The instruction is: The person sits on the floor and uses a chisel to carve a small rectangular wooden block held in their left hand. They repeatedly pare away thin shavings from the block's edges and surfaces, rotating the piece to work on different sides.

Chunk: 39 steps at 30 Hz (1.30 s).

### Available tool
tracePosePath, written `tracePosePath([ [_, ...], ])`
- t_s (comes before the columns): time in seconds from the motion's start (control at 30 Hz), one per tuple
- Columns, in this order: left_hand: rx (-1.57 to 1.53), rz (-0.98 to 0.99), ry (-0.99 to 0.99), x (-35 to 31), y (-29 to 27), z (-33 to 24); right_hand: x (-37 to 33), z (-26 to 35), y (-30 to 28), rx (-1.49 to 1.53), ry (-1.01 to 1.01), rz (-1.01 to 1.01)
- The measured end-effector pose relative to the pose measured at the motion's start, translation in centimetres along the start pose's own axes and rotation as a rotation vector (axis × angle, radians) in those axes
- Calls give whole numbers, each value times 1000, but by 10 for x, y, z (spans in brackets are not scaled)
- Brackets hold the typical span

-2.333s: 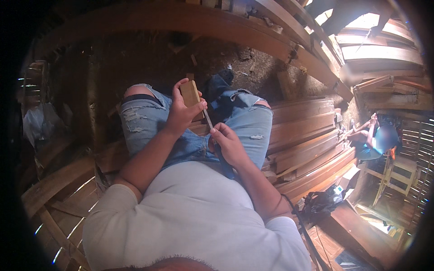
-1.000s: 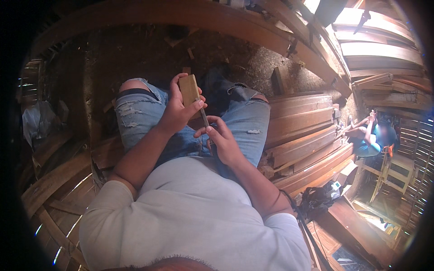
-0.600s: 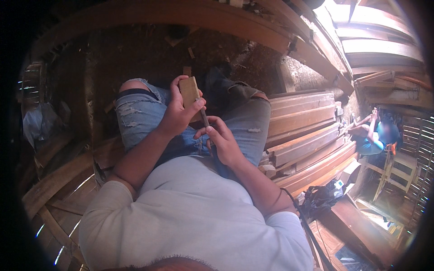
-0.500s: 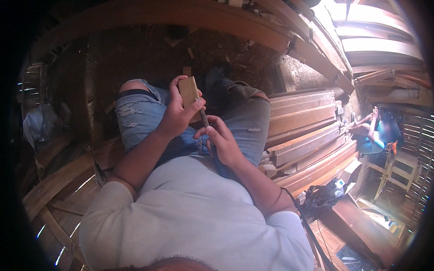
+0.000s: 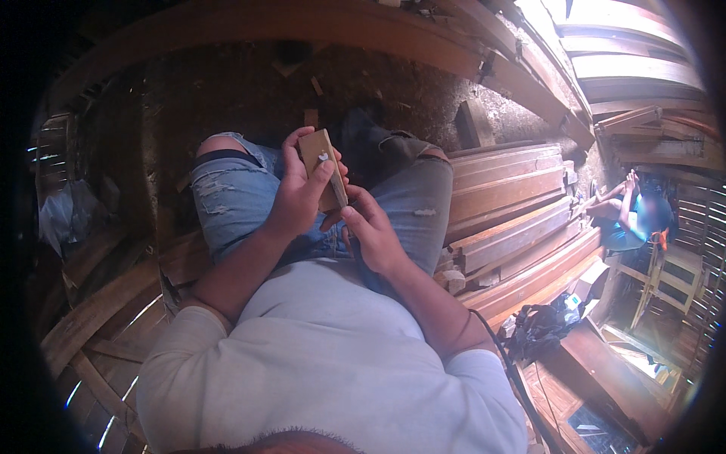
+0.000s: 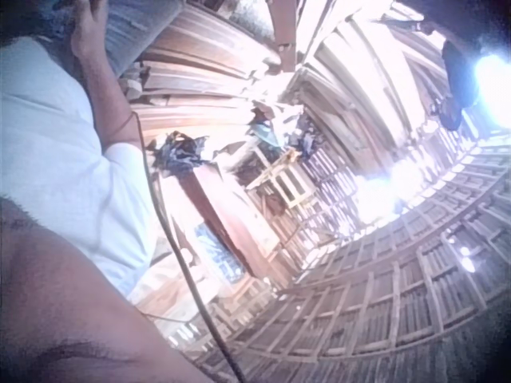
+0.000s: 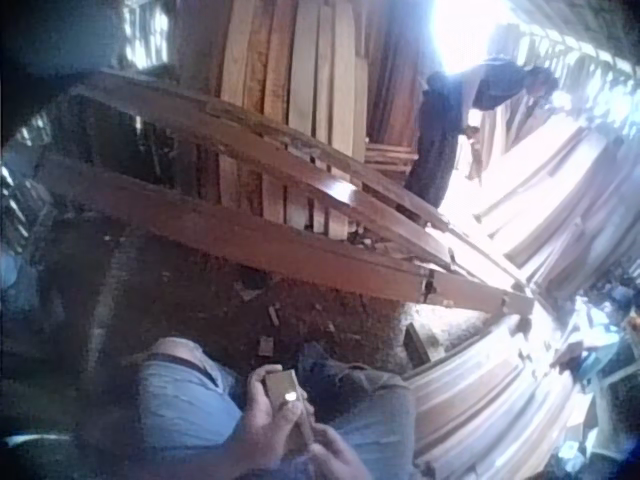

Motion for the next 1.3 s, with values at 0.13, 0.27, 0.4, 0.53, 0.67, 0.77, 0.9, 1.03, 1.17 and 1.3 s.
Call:
tracePosePath([
  [0.13,-27,-19,-4,2,-3,-2,-1,5,2,40,0,20],
  [0.27,-29,-10,29,4,-6,-11,-4,-5,-1,96,27,-4],
  [0.4,31,7,71,6,-14,-14,-5,4,-2,-13,15,-9],
  [0.53,-4,3,56,6,-14,-16,-6,7,-3,-75,16,-11],
  [0.67,-11,-2,64,5,-12,-15,-6,8,-2,-95,-50,-39],
  [0.77,14,-14,71,4,-8,-18,-7,8,-2,-90,-60,-35],
  [0.9,94,5,114,4,-8,-23,-8,12,0,-36,-46,-15],
  [1.03,182,19,102,3,-10,-29,-7,11,1,12,-16,24],
  [1.17,164,34,123,4,-12,-26,-8,6,3,81,31,64],
  [1.3,194,39,176,2,-9,-27,-10,3,5,126,48,73],
])
Point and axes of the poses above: each hand's wrist, its own x-axis towards the middle knuckle, its own y-axis out of the palm, z = x × y, the point moved 7 cm from there along x, towards the middle knuckle, and after that the axes turned 11 degrees about -x, right-handed, at the moved point
